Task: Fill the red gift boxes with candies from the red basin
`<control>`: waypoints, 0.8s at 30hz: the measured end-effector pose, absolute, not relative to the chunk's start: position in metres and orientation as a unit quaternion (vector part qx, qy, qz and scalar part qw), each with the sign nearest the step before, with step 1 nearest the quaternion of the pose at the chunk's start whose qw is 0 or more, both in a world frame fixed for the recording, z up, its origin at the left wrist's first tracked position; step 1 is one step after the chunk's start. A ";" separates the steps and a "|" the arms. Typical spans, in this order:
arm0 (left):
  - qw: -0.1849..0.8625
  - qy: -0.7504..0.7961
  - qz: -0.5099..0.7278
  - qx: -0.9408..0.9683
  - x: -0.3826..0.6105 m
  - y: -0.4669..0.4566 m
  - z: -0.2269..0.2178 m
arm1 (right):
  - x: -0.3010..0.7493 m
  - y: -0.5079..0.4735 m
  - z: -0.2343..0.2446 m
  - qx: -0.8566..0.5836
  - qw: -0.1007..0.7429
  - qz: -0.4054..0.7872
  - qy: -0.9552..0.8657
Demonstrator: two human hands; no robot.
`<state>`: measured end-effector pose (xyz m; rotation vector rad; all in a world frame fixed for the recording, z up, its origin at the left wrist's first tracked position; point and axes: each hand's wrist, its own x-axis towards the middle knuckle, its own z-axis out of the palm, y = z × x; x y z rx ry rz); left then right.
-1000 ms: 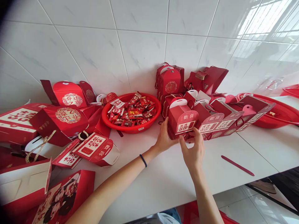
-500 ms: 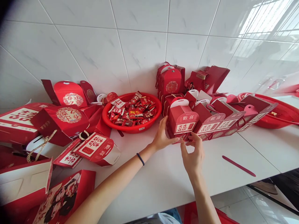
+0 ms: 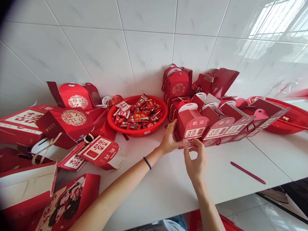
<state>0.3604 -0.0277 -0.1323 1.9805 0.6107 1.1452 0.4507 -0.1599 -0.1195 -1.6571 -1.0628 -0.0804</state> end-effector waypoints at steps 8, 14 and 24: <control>0.392 0.242 0.437 0.773 0.359 -0.025 -0.129 | 0.445 -0.161 -0.118 -0.697 0.551 -0.023 -0.459; 0.411 0.256 0.448 0.751 0.343 -0.039 -0.114 | 0.436 -0.159 -0.120 -0.654 0.589 -0.027 -0.473; 0.251 0.339 0.584 0.693 0.249 -0.080 -0.042 | 0.404 -0.123 -0.092 -0.442 0.431 0.150 -0.772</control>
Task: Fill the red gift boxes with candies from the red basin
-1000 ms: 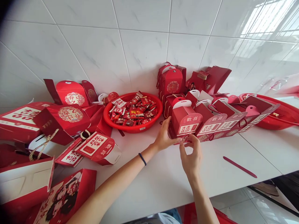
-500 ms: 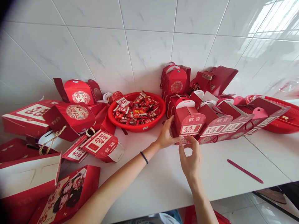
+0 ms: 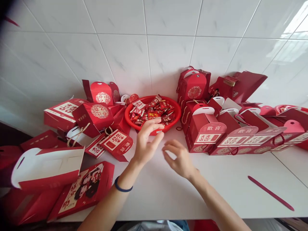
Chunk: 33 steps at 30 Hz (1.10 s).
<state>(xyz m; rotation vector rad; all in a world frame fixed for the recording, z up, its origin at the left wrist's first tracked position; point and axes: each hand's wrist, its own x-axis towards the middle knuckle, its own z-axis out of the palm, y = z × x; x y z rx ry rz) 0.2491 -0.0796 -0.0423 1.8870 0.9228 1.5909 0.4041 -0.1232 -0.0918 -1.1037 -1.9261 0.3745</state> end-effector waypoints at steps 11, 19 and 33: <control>0.094 0.444 0.488 0.745 0.166 -0.111 -0.072 | 0.317 -0.073 -0.110 -0.333 0.379 0.334 -0.796; 0.088 0.442 0.488 0.748 0.164 -0.098 -0.061 | 0.369 -0.079 -0.053 -0.489 0.490 0.277 -0.666; 0.407 0.483 0.342 0.696 0.156 -0.091 -0.065 | 0.420 -0.082 -0.060 -0.501 0.363 0.385 -0.684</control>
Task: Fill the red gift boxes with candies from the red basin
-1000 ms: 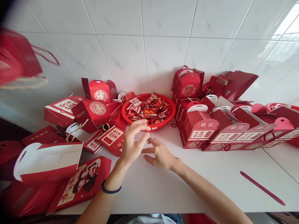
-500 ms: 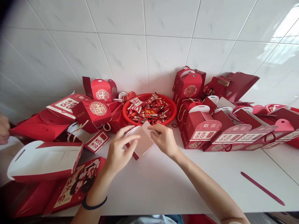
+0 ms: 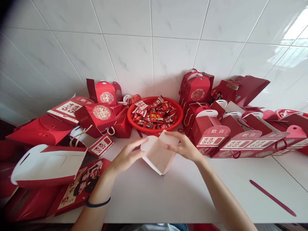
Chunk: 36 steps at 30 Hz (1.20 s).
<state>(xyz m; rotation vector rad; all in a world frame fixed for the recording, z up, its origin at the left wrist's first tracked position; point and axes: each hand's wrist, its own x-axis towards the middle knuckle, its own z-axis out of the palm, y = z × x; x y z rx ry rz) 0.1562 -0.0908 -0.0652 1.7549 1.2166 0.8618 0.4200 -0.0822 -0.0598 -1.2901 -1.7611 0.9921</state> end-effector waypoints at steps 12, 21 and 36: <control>0.432 0.443 0.307 0.723 0.159 -0.085 -0.063 | 0.423 -0.082 -0.071 -0.535 0.313 0.307 -0.722; 0.280 0.476 0.387 0.738 0.168 -0.080 -0.066 | 0.392 -0.018 -0.026 -0.579 0.361 0.180 -0.709; 0.279 0.474 0.545 0.632 0.183 -0.052 -0.054 | 0.374 0.078 -0.057 -0.544 0.436 0.318 -0.642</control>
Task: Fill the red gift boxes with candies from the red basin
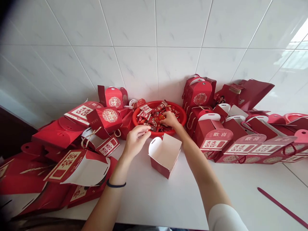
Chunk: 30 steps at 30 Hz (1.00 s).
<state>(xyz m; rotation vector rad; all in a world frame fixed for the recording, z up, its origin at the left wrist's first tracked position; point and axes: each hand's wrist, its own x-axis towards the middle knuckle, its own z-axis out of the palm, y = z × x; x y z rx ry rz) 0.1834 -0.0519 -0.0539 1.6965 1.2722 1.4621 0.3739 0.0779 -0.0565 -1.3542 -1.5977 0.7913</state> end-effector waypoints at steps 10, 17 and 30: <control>0.190 0.616 0.318 0.695 0.192 0.030 -0.022 | 0.392 0.065 -0.058 -0.398 0.679 0.446 -0.426; 0.181 0.627 0.144 0.744 0.209 0.061 -0.026 | 0.391 0.057 -0.053 -0.336 0.703 0.509 -0.366; 0.140 0.553 0.261 0.779 0.224 0.058 -0.026 | 0.391 0.049 -0.049 -0.324 0.662 0.572 -0.361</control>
